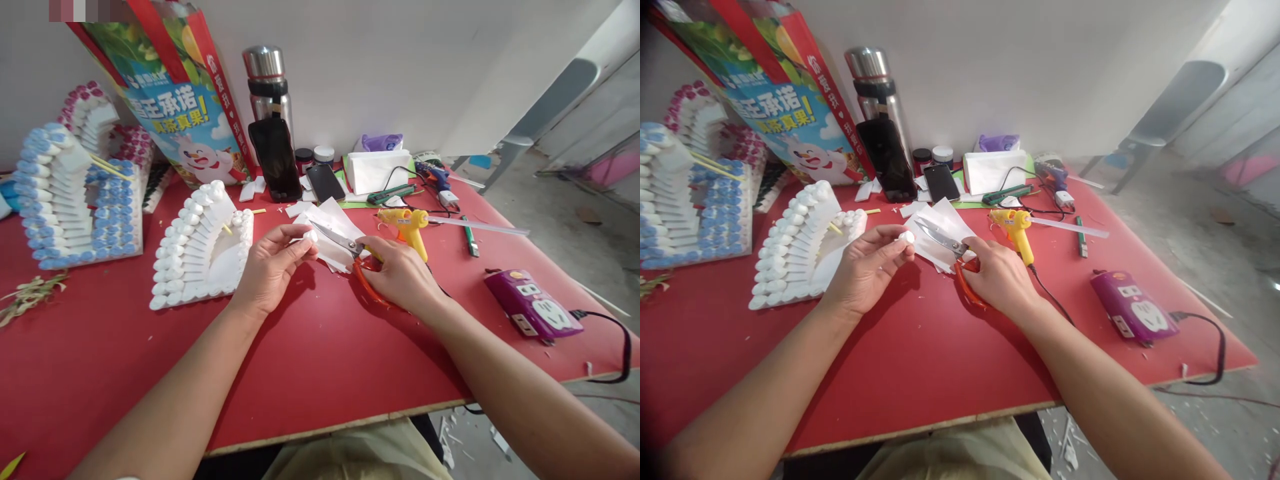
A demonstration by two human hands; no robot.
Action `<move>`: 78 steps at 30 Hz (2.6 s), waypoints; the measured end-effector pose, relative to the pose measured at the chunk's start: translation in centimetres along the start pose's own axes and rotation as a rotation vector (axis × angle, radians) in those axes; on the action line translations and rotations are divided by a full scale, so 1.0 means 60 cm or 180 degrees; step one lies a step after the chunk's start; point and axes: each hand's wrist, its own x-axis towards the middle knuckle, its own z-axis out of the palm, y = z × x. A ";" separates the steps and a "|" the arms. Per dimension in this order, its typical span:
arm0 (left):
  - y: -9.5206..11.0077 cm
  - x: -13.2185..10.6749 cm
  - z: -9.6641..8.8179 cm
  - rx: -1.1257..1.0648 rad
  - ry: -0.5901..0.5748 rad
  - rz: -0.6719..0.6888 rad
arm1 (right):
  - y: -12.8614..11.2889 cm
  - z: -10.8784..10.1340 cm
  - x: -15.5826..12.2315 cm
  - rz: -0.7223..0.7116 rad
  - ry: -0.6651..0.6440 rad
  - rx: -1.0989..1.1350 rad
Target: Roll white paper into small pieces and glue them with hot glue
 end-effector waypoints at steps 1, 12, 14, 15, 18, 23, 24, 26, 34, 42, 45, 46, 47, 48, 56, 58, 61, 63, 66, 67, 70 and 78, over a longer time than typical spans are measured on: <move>0.001 0.000 -0.001 0.0133 0.0018 0.0155 | -0.001 -0.002 0.000 -0.0056 -0.0087 -0.0052; 0.015 -0.006 0.004 0.0322 -0.0093 0.0272 | -0.022 0.001 -0.017 -0.0662 -0.0647 -0.0227; 0.018 -0.007 0.004 0.0234 -0.0103 0.0295 | -0.019 -0.001 -0.015 -0.0426 -0.0504 -0.0323; 0.020 -0.008 0.004 0.0183 -0.0098 0.0297 | -0.014 -0.003 -0.012 -0.0295 -0.0417 -0.0328; 0.021 -0.007 0.004 0.0040 -0.0070 0.0205 | 0.004 -0.011 -0.002 0.0015 -0.0161 0.0044; 0.013 -0.005 0.004 -0.0017 -0.0013 -0.0098 | 0.006 -0.024 -0.002 -0.0188 0.0138 0.0754; 0.010 -0.004 0.004 -0.0011 0.0010 -0.0115 | 0.001 -0.024 -0.004 -0.0331 0.0158 0.0732; 0.006 -0.004 0.005 0.0014 0.0032 -0.0100 | -0.009 -0.023 -0.009 -0.0579 0.0165 0.0589; -0.011 -0.007 0.015 0.0058 -0.0190 -0.0124 | -0.023 -0.011 -0.012 -0.0735 0.0004 0.0359; -0.015 -0.007 0.015 -0.0027 -0.0041 -0.0104 | -0.022 -0.007 -0.013 -0.0783 -0.0006 0.0334; -0.015 -0.007 0.015 -0.0036 0.0018 -0.0110 | -0.022 -0.006 -0.013 -0.0791 -0.0001 0.0319; -0.015 -0.007 0.015 -0.0014 0.0023 -0.0100 | -0.022 -0.006 -0.013 -0.0787 0.0003 0.0311; -0.015 -0.007 0.015 0.0008 0.0019 -0.0085 | -0.022 -0.007 -0.012 -0.0780 0.0001 0.0306; -0.015 -0.007 0.015 0.0038 0.0007 -0.0070 | -0.022 -0.007 -0.012 -0.0758 -0.0007 0.0311; -0.014 -0.008 0.016 0.0225 -0.0020 -0.0053 | -0.024 -0.008 -0.012 -0.0601 -0.0140 0.0408; -0.014 -0.007 0.016 0.0217 -0.0015 -0.0040 | -0.023 -0.007 -0.012 -0.0596 -0.0138 0.0431; -0.014 -0.006 0.016 0.0211 -0.0028 -0.0014 | -0.022 -0.006 -0.012 -0.0587 -0.0166 0.0470; -0.014 -0.006 0.016 0.0227 -0.0045 0.0003 | -0.020 -0.005 -0.012 -0.0573 -0.0171 0.0477; -0.016 -0.006 0.015 0.0253 -0.0057 0.0039 | -0.018 -0.004 -0.012 -0.0572 -0.0139 0.0455; -0.017 -0.006 0.015 0.0260 -0.0059 0.0056 | -0.018 -0.004 -0.012 -0.0583 -0.0129 0.0450; -0.019 -0.006 0.014 0.0302 -0.0034 0.0077 | -0.017 -0.005 -0.012 -0.0617 -0.0107 0.0411; -0.014 -0.004 0.014 0.0275 0.0158 -0.0021 | -0.022 -0.010 -0.014 -0.0504 0.0085 0.0578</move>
